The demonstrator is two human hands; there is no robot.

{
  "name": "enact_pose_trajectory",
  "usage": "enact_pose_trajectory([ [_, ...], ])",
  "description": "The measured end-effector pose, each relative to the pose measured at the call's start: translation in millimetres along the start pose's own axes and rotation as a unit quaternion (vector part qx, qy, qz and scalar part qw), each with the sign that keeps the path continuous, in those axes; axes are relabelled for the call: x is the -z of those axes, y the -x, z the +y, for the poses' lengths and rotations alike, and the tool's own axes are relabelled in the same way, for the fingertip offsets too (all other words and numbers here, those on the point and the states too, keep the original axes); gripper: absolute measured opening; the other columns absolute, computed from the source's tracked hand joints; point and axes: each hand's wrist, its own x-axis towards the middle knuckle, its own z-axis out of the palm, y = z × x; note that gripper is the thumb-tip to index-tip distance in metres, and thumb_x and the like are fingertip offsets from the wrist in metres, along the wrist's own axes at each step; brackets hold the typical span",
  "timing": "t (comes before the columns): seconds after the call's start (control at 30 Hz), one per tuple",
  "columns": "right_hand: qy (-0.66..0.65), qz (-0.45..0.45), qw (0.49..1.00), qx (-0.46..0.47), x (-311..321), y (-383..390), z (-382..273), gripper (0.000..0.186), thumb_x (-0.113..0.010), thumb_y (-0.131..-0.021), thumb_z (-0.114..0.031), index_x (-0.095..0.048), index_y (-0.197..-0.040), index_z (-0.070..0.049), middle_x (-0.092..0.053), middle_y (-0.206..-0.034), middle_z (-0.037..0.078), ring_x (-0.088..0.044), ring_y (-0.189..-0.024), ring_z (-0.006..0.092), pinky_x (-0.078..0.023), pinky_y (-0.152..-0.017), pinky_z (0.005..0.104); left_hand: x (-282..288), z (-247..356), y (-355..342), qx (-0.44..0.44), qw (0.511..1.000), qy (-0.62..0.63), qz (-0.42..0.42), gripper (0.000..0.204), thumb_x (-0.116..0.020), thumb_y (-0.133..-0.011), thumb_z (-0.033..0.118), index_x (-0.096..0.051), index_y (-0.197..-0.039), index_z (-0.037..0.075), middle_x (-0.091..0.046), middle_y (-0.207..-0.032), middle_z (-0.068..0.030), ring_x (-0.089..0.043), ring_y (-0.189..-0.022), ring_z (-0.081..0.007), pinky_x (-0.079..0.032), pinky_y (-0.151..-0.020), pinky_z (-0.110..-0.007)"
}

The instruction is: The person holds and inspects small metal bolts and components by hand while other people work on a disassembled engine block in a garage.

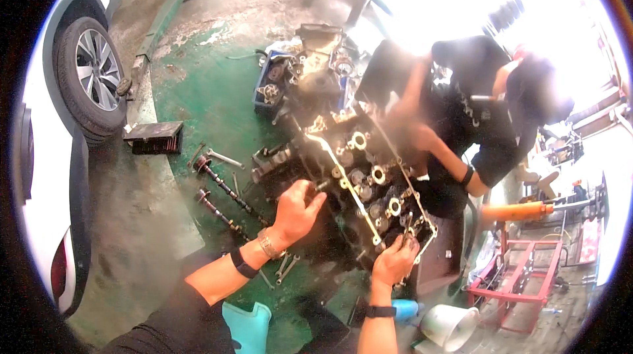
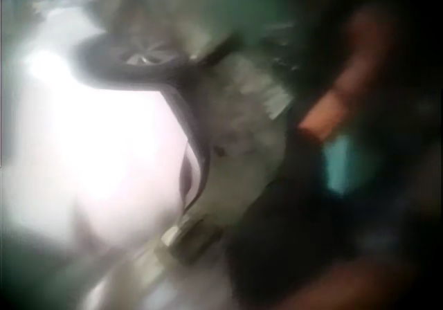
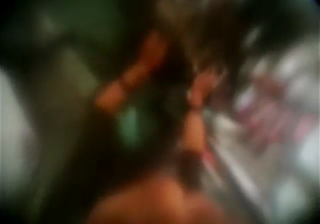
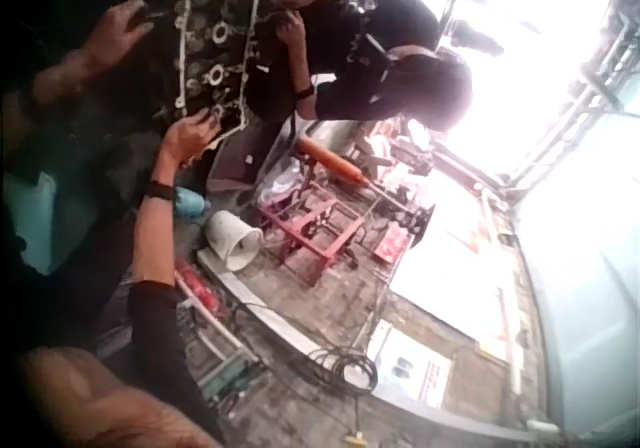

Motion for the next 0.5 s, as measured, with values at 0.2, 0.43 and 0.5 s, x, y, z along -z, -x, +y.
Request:
enact_pose_trajectory([
  [0.2,0.018,-0.021,0.999,-0.030,-1,-2,-6,0.031,-0.049,-0.096,-0.022,-0.063,-0.104,0.005,-0.058,-0.113,0.022,-0.057,-0.102,0.0386,-0.046,-0.088,0.0458,11,-4,-17,-0.077,0.996,-0.013,-0.041,0.017,-0.065,-0.084,0.014,-0.059,-0.091,0.000,-0.059,-0.085,-0.0205,-0.058,-0.080,-0.0398,-0.048,-0.069,-0.043],
  [0.43,-0.022,-0.012,0.999,-0.042,0,0,-8,0.026,-0.054,-0.089,-0.013,-0.063,-0.103,0.007,-0.060,-0.111,0.022,-0.056,-0.103,0.0392,-0.044,-0.091,0.0441,20,-4,-19,-0.052,0.995,-0.038,-0.082,0.016,-0.065,-0.087,0.018,-0.062,-0.094,0.004,-0.060,-0.084,-0.0146,-0.060,-0.075,-0.0377,-0.048,-0.063,-0.043],
  [0.5,-0.019,-0.012,0.999,-0.031,0,0,-5,0.027,-0.054,-0.090,-0.015,-0.063,-0.104,0.006,-0.061,-0.111,0.022,-0.057,-0.103,0.0389,-0.044,-0.090,0.0441,20,-3,-19,-0.060,0.995,-0.022,-0.081,0.015,-0.065,-0.087,0.017,-0.062,-0.093,0.004,-0.059,-0.085,-0.0145,-0.059,-0.075,-0.0378,-0.048,-0.063,-0.043],
])
